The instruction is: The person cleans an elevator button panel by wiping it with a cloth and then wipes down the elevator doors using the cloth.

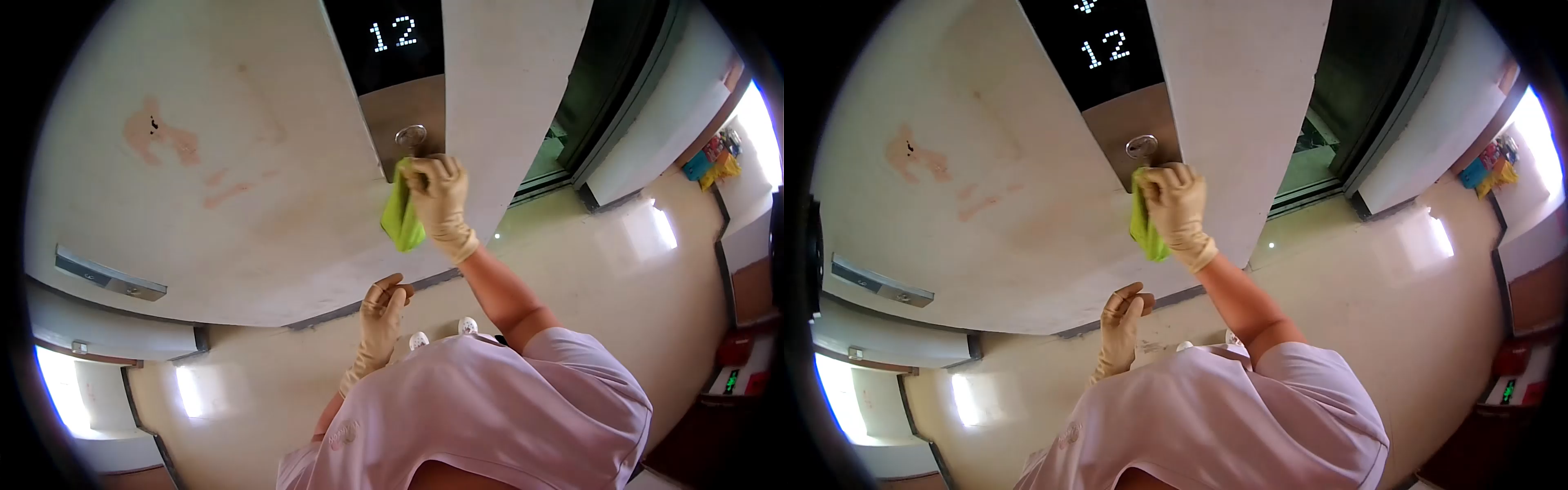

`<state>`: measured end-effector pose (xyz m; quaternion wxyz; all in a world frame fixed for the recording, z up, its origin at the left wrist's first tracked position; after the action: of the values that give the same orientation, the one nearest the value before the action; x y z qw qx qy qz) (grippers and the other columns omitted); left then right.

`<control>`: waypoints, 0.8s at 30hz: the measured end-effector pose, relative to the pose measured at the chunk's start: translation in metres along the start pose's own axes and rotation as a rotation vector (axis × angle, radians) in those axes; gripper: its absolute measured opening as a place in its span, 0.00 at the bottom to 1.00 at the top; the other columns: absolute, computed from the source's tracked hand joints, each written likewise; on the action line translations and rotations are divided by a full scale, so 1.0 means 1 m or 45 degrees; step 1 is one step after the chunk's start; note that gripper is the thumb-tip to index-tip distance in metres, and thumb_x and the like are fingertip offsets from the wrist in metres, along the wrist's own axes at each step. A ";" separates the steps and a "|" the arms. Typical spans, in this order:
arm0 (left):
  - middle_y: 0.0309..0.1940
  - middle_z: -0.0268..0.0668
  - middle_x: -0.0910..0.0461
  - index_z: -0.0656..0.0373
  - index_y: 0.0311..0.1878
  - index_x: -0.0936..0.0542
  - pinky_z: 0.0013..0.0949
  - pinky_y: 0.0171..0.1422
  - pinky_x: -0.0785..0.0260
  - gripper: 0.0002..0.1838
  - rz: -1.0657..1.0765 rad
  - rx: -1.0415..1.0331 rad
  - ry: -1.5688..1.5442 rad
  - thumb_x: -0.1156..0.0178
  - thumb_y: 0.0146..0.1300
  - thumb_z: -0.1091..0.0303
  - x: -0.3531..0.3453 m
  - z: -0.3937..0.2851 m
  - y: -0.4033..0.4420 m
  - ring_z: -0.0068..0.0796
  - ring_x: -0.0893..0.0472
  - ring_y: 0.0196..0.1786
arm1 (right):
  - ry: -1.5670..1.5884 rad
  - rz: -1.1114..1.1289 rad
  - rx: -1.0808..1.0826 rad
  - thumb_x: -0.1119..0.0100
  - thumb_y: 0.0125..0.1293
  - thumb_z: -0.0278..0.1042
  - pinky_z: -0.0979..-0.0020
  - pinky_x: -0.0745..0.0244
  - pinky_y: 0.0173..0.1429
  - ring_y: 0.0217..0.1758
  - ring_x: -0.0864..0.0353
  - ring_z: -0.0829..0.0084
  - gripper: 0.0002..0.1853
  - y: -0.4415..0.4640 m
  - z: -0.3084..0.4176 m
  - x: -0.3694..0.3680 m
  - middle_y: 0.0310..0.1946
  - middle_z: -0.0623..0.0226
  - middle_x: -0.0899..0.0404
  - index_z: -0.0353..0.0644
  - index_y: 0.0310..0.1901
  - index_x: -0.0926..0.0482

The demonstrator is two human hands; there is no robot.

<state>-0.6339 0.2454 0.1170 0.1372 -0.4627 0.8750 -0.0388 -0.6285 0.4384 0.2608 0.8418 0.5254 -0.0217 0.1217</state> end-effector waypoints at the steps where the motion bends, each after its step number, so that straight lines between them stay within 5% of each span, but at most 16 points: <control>1: 0.38 0.36 0.19 0.66 0.53 0.27 0.25 0.50 0.30 0.15 -0.011 -0.002 0.001 0.45 0.65 0.73 0.005 0.003 0.000 0.21 0.22 0.43 | 0.011 0.003 -0.001 0.33 0.47 0.24 0.64 0.34 0.36 0.33 0.26 0.66 0.12 -0.002 -0.002 -0.002 0.27 0.76 0.24 0.51 0.32 0.24; 9: 0.38 0.37 0.19 0.64 0.53 0.26 0.28 0.51 0.28 0.14 -0.061 0.097 -0.021 0.46 0.64 0.73 0.012 0.022 0.000 0.25 0.20 0.42 | 0.106 -0.054 0.036 0.33 0.49 0.25 0.62 0.33 0.32 0.28 0.26 0.60 0.11 0.012 0.014 -0.001 0.25 0.68 0.25 0.47 0.30 0.26; 12: 0.38 0.37 0.19 0.64 0.53 0.26 0.28 0.51 0.28 0.14 -0.056 0.091 0.034 0.46 0.64 0.73 0.008 0.019 0.000 0.25 0.20 0.42 | 0.172 -0.153 -0.224 0.34 0.49 0.24 0.59 0.31 0.32 0.29 0.25 0.58 0.09 0.005 -0.031 0.018 0.26 0.63 0.24 0.45 0.30 0.25; 19: 0.40 0.39 0.19 0.65 0.54 0.26 0.29 0.52 0.28 0.15 0.028 0.098 0.091 0.47 0.65 0.71 -0.018 0.029 0.006 0.27 0.20 0.44 | 0.114 0.055 -0.077 0.33 0.47 0.21 0.63 0.27 0.35 0.31 0.22 0.60 0.11 0.010 -0.014 0.008 0.29 0.63 0.22 0.43 0.32 0.23; 24: 0.40 0.39 0.19 0.65 0.54 0.27 0.28 0.53 0.28 0.15 0.034 0.073 0.134 0.46 0.65 0.72 -0.024 0.031 0.004 0.27 0.20 0.45 | 0.100 -0.061 -0.364 0.36 0.50 0.21 0.65 0.29 0.32 0.29 0.23 0.61 0.07 -0.012 -0.075 0.052 0.27 0.63 0.23 0.42 0.29 0.25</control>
<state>-0.6154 0.2691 0.0918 0.1048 -0.4440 0.8857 -0.0863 -0.5824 0.5099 0.2252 0.9109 0.3954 0.0066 0.1176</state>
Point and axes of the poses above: each hand's wrist, its own y-axis towards the middle knuckle, its own x-axis out of the back of the hand, z = x × y, the point moved 10 cm from there along y, towards the middle knuckle
